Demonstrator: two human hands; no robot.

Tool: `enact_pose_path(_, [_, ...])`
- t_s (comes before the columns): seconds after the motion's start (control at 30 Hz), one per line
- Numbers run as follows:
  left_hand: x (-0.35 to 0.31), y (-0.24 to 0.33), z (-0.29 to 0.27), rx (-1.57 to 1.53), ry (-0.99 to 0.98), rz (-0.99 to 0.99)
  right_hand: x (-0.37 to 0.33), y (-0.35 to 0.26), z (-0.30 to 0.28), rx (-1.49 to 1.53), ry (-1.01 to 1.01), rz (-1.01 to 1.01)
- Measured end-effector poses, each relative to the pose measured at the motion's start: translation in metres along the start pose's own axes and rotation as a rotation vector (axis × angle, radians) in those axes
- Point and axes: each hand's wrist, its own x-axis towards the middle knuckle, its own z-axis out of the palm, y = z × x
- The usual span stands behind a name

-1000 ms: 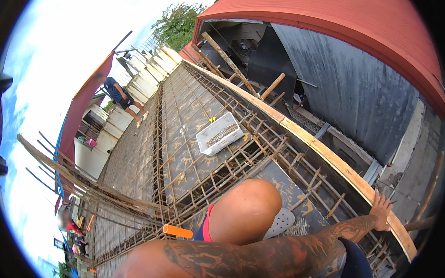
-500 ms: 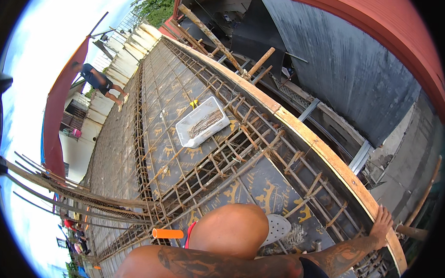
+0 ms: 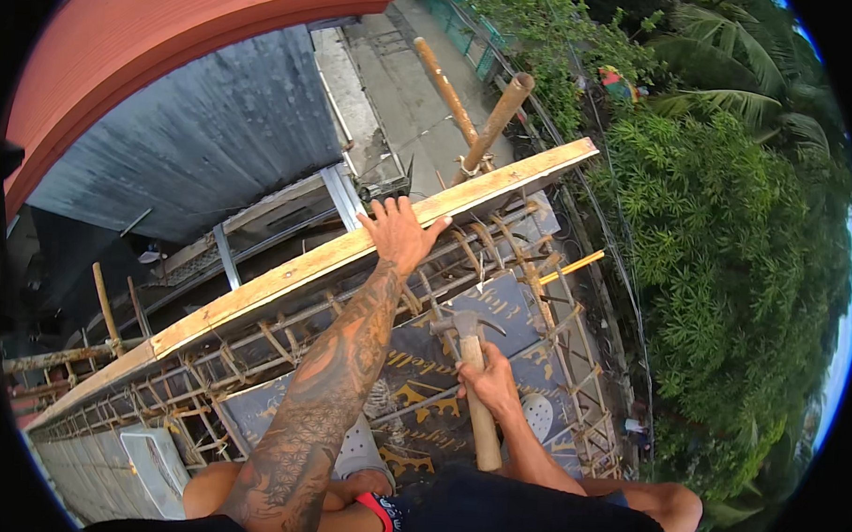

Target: The person positions a wooden plank on a bamboo scaffolding structure and secures it by tying wire around the bamboo poles. The person adjusts the plank and tightens the wire to ensure stability.

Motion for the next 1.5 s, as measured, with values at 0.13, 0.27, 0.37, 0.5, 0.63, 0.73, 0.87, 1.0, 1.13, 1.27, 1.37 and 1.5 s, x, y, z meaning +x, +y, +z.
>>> enact_pose_path(0.13, [0.0, -0.002, 0.0, 0.074, -0.097, 0.037, 0.034, -0.095, -0.039, 0.189, 0.33, -0.52])
enact_pose_path(0.27, [0.0, -0.001, -0.004, 0.117, -0.03, 0.071, 0.077, -0.178, -0.046, 0.092, 0.572, -0.797])
enact_pose_path(0.37, [0.0, -0.001, -0.003, 0.121, -0.035, 0.068, 0.132, -0.174, -0.048, -0.353, 0.676, -0.72])
enact_pose_path(0.5, [-0.001, -0.002, -0.002, 0.126, 0.006, 0.069, 0.174, -0.129, -0.062, -0.595, 0.584, -0.479])
enact_pose_path(0.63, [-0.002, -0.002, -0.002, 0.126, -0.046, 0.056, 0.168, -0.14, -0.065, -0.603, 0.554, -0.401])
enact_pose_path(0.73, [-0.002, -0.002, 0.001, 0.105, -0.048, 0.058, 0.151, -0.17, -0.061, -0.642, 0.561, -0.363])
enact_pose_path(0.87, [-0.004, -0.003, 0.006, 0.121, 0.088, 0.084, 0.132, -0.157, -0.05, -0.559, 0.587, -0.898])
enact_pose_path(1.0, [-0.003, -0.007, 0.006, 0.093, 0.073, 0.108, 0.144, -0.141, -0.066, -0.871, 0.33, -0.876])
enact_pose_path(1.13, [-0.002, -0.01, 0.005, 0.084, 0.068, 0.114, 0.162, -0.164, -0.059, -0.888, 0.441, -0.397])
enact_pose_path(1.27, [-0.003, -0.01, 0.01, 0.096, 0.069, 0.107, 0.149, -0.163, -0.035, -0.692, 0.394, -0.804])
enact_pose_path(1.37, [-0.004, -0.011, 0.01, 0.105, 0.082, 0.123, 0.152, -0.149, -0.039, -0.494, 0.334, -1.113])
enact_pose_path(1.5, [-0.004, -0.01, 0.004, 0.057, 0.02, 0.099, 0.18, -0.168, -0.074, -0.294, 0.503, 0.061])
